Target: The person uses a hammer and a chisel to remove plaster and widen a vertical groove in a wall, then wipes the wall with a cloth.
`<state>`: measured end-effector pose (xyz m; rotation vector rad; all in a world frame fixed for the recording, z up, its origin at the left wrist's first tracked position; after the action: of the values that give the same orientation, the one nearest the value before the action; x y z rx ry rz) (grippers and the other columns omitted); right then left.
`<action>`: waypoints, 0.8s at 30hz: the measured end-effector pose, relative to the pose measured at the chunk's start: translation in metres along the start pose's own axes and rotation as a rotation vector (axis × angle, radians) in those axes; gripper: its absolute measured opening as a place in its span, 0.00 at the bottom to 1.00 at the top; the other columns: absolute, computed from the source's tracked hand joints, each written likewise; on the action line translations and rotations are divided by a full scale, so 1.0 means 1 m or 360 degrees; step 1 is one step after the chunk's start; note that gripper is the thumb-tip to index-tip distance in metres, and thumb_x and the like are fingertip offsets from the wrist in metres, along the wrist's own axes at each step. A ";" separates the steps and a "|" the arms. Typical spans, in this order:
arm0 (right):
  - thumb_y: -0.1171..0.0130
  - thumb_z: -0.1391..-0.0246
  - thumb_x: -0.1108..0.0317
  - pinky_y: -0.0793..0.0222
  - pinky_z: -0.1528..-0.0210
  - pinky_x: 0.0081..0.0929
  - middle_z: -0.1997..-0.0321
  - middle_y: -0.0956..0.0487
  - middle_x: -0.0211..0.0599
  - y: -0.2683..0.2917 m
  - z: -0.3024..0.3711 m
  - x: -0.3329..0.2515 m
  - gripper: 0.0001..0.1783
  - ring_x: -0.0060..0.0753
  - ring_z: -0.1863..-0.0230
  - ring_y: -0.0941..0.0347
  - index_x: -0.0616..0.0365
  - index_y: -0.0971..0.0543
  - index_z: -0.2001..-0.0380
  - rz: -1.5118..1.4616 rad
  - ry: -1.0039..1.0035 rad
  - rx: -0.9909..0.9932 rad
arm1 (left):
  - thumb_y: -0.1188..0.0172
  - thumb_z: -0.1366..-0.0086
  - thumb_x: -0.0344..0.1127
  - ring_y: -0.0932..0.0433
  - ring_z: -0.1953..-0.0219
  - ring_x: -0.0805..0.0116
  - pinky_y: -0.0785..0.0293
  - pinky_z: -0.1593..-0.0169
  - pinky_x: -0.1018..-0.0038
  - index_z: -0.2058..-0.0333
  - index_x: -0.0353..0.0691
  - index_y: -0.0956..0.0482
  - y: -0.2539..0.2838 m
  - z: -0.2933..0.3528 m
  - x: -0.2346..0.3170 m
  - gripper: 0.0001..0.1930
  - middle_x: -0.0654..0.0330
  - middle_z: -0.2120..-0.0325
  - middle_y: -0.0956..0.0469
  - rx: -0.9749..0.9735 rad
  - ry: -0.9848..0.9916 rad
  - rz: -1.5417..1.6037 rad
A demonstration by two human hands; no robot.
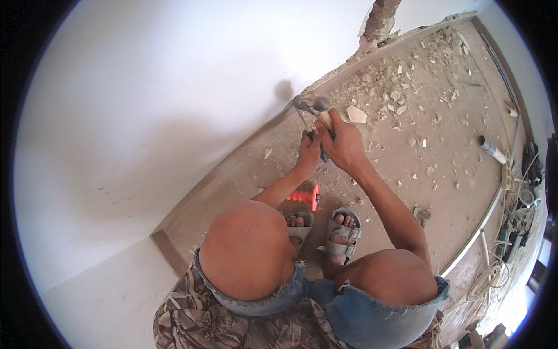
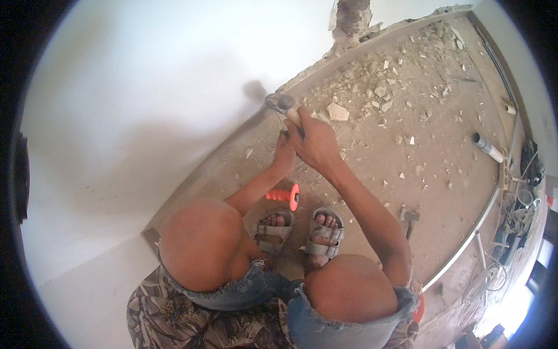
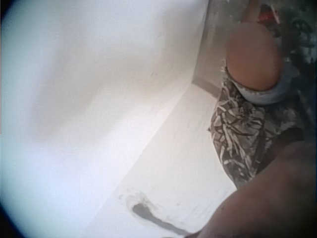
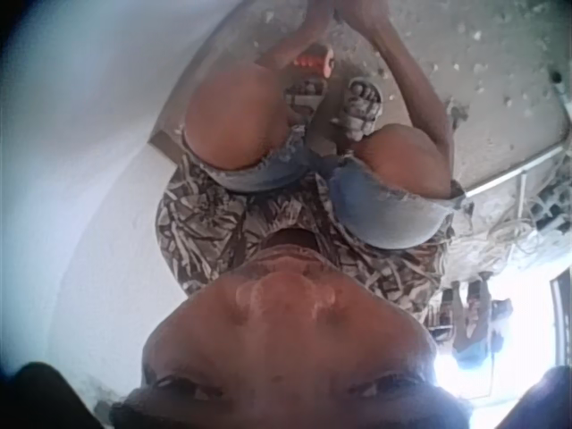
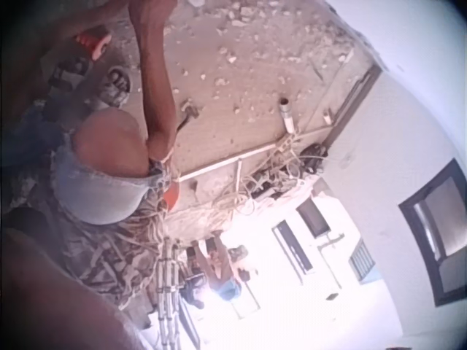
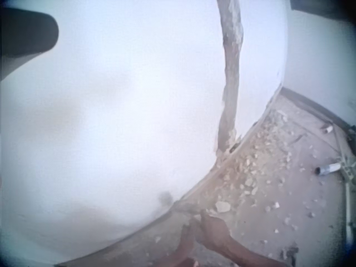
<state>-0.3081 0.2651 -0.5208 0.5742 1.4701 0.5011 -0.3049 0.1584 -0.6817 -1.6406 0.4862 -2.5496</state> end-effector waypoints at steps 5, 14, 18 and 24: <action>0.45 0.41 0.56 0.31 0.68 0.53 0.76 0.23 0.57 -0.009 -0.004 0.012 0.17 0.64 0.70 0.25 0.59 0.30 0.59 0.0043 0.0077 0.0009 | 0.52 0.26 0.42 0.27 0.61 0.78 0.29 0.58 0.78 0.51 0.37 0.36 -0.001 -0.004 -0.006 0.15 0.63 0.62 0.26 -0.0097 -0.0064 0.0115; 0.45 0.41 0.57 0.31 0.69 0.52 0.75 0.22 0.57 -0.017 0.002 0.027 0.18 0.63 0.69 0.24 0.59 0.30 0.57 0.0081 0.0133 0.0062 | 0.51 0.26 0.43 0.30 0.66 0.79 0.30 0.63 0.77 0.55 0.36 0.35 -0.009 0.000 0.000 0.15 0.65 0.68 0.29 -0.0043 -0.0109 0.0075; 0.45 0.41 0.57 0.32 0.68 0.53 0.75 0.22 0.57 -0.011 0.006 0.024 0.16 0.63 0.69 0.24 0.59 0.31 0.60 -0.0147 0.0059 0.0133 | 0.51 0.26 0.44 0.30 0.67 0.79 0.31 0.63 0.77 0.56 0.36 0.35 0.006 -0.005 -0.007 0.15 0.65 0.68 0.29 0.0078 -0.0071 -0.0079; 0.46 0.41 0.56 0.32 0.68 0.54 0.74 0.22 0.58 -0.016 -0.005 0.024 0.17 0.63 0.69 0.24 0.58 0.30 0.58 0.0095 0.0051 -0.0041 | 0.52 0.26 0.43 0.31 0.66 0.79 0.31 0.62 0.78 0.57 0.36 0.35 0.004 -0.008 -0.016 0.14 0.65 0.68 0.30 0.0041 -0.0054 0.0088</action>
<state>-0.3122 0.2682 -0.5492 0.5934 1.4784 0.5779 -0.3060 0.1596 -0.6998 -1.6353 0.4871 -2.4740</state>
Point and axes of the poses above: each hand's wrist, its own z-axis away from the middle knuckle, its own y-axis out of the back of the hand, x = y × z, the point moved 7 cm from there along -z, towards the middle knuckle
